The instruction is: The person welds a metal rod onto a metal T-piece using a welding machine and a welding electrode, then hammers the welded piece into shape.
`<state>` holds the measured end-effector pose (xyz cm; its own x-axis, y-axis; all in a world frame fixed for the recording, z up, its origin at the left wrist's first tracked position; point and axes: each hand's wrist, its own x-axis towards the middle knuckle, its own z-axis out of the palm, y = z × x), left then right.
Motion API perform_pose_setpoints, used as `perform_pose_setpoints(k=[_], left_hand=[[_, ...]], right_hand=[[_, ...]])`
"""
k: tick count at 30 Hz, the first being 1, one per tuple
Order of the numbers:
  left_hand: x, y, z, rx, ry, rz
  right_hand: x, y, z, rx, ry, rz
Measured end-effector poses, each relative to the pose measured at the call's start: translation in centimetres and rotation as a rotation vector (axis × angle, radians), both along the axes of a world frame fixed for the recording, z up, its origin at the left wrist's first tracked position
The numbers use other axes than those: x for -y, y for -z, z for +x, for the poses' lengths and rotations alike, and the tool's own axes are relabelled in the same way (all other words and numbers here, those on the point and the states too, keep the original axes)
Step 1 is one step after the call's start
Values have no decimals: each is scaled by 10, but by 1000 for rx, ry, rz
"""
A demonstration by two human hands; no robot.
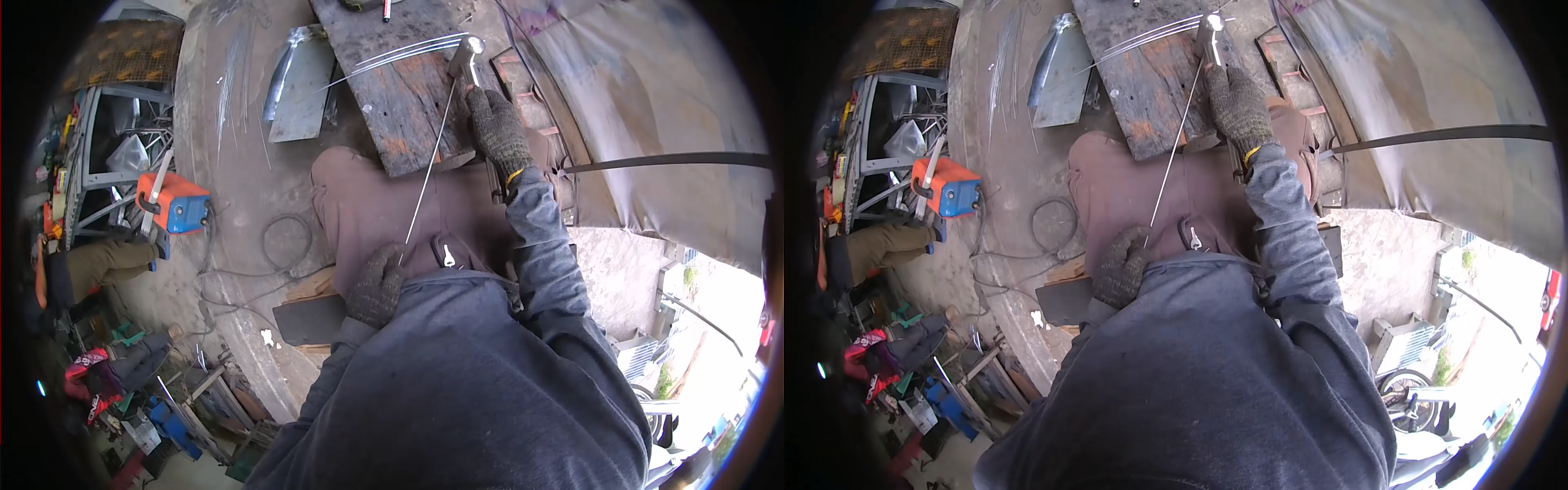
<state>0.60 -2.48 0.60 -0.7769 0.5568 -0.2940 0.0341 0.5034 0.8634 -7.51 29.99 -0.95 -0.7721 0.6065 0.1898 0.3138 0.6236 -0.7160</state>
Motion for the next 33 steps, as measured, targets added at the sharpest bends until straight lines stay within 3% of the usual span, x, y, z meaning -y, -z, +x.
perform_pose_setpoints(k=[5, 7, 9, 11, 15, 17, 19, 23, 26, 28, 29, 31, 33], left_hand=[[-2, -18, -3, -95, -26, 42], [2, -28, -2, 172, -59, 94], [3, -27, -4, 175, -19, 118], [2, -29, -4, 177, 18, 141], [0, -34, -5, 452, -44, 425], [-3, -37, -6, 557, -96, 538], [-13, -45, -11, 421, -89, 202], [-25, -40, -8, 459, -173, 284], [-27, -33, -12, 511, -246, 189], [-23, -20, -20, -46, 182, 40], [-23, -15, -20, -46, 182, 39], [-32, -22, -23, 350, 69, -159], [-31, -18, -24, 384, 81, -131]], right_hand=[[6, 14, 25, 131, 163, -346], [6, 9, 32, 107, 121, -308], [2, -2, 37, 162, 129, -555], [1, 14, 37, 158, 134, -478], [10, 17, 36, 79, 135, -272], [13, 6, 37, 99, 139, -312], [14, 3, 37, 116, 139, -352], [8, 17, 37, 93, 115, -336], [11, 17, 37, 46, 126, -323], [10, 25, 37, 19, 140, -289], [3, 39, 39, 17, 72, -261], [2, 37, 39, 16, 6, -232], [4, 29, 39, 42, 59, -292]])
